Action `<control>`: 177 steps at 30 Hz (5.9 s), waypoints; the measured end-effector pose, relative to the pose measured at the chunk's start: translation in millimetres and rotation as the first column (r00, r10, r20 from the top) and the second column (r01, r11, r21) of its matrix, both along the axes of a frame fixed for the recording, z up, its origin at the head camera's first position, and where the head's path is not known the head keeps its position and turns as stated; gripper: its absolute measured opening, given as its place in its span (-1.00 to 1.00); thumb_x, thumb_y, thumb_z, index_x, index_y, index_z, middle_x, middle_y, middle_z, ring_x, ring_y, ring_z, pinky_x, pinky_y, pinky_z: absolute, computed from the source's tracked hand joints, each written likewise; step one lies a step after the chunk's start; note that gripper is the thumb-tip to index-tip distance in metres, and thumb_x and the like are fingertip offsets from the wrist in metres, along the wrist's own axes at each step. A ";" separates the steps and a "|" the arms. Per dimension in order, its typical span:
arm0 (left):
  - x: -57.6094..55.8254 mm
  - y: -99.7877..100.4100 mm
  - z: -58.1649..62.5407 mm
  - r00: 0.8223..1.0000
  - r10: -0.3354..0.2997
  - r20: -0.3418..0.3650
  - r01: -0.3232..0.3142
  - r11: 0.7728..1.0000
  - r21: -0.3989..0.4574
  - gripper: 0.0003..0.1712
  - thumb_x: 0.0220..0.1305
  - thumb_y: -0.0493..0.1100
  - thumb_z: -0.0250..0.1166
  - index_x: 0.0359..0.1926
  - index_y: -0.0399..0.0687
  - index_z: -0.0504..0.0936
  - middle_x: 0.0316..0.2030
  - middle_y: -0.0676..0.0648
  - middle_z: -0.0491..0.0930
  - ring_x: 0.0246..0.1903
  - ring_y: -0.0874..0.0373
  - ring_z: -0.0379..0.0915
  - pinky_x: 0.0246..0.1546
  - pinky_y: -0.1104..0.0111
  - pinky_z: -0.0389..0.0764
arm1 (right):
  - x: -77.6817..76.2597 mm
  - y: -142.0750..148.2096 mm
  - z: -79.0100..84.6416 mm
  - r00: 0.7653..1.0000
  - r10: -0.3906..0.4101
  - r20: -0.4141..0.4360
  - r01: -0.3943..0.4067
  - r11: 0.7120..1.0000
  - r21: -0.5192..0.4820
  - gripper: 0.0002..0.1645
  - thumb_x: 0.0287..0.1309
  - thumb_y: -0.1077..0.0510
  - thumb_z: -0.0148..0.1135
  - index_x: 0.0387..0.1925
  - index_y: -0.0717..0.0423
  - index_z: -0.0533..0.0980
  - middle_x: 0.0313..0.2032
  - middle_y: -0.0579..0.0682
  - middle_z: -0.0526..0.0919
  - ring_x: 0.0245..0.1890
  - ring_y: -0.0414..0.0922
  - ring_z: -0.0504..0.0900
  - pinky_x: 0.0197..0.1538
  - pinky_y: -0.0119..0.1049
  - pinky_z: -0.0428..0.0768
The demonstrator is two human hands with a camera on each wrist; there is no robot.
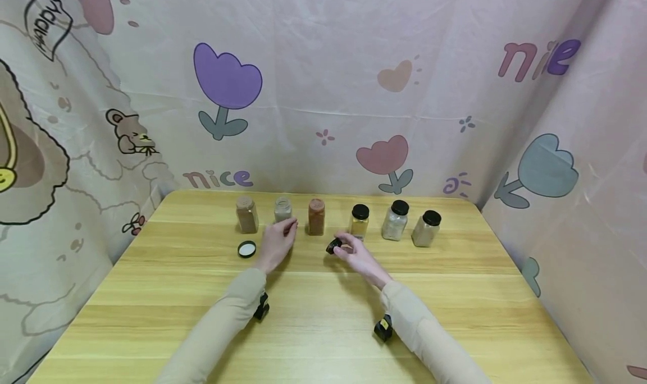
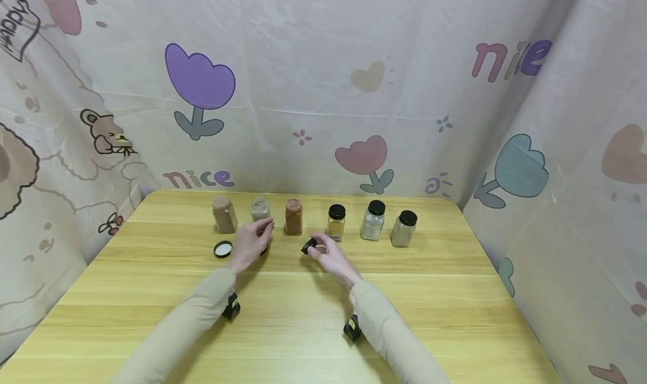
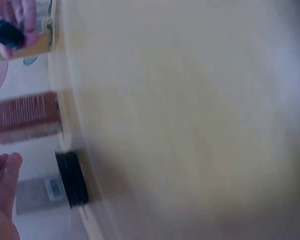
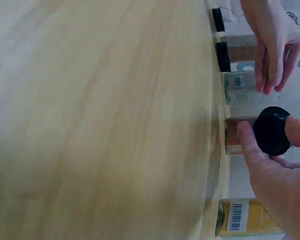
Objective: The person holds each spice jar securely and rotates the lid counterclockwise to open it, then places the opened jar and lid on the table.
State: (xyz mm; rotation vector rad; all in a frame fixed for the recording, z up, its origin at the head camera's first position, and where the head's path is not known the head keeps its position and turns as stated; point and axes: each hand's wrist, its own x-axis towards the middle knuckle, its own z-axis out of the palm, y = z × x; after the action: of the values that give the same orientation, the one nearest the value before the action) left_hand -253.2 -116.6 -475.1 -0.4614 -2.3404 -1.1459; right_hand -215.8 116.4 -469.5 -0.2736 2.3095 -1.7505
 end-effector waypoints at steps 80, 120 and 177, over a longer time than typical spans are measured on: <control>3.6 21.5 -0.9 0.981 -0.195 -0.011 0.195 0.980 0.036 -0.71 0.23 -0.43 0.31 -0.01 -0.39 0.64 -0.21 -0.27 0.72 -0.22 -0.05 0.68 -0.09 0.13 0.73 | -6.2 59.9 -4.6 0.985 0.083 -0.151 -0.068 0.992 0.102 -0.53 0.24 0.29 0.32 0.11 0.51 0.47 -0.08 0.44 0.65 -0.19 -0.02 0.69 -0.08 -0.33 0.70; -6.7 116.5 2.4 0.800 -0.443 0.406 0.340 0.891 0.301 -0.21 0.48 -0.16 0.17 0.52 -0.40 0.01 0.53 -0.38 0.08 0.52 -0.24 0.06 0.56 0.02 0.15 | -7.6 89.5 -5.3 0.923 -0.371 0.099 0.382 0.862 -0.332 -0.57 0.39 0.25 0.17 0.18 0.43 0.43 -0.41 -0.15 0.71 -0.47 -0.25 0.58 -0.39 -0.47 0.55; 18.8 67.9 -8.4 0.799 -0.522 0.299 0.474 0.852 0.220 -0.49 0.11 -0.22 0.53 0.09 -0.20 0.61 0.01 -0.18 0.70 0.03 -0.05 0.65 0.18 0.14 0.64 | 11.2 48.0 13.3 0.957 -0.051 -0.286 0.019 0.993 -0.115 -0.34 0.10 0.32 0.44 0.25 0.29 0.46 0.13 0.22 0.51 -0.12 -0.02 0.47 -0.21 -0.49 0.51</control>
State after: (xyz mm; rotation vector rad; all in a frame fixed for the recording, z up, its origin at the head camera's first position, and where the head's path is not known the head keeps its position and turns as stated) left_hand -234.4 -48.7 -483.5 -0.9380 -2.4858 -1.7464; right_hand -204.6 164.4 -456.2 -0.5453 2.4249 -1.9768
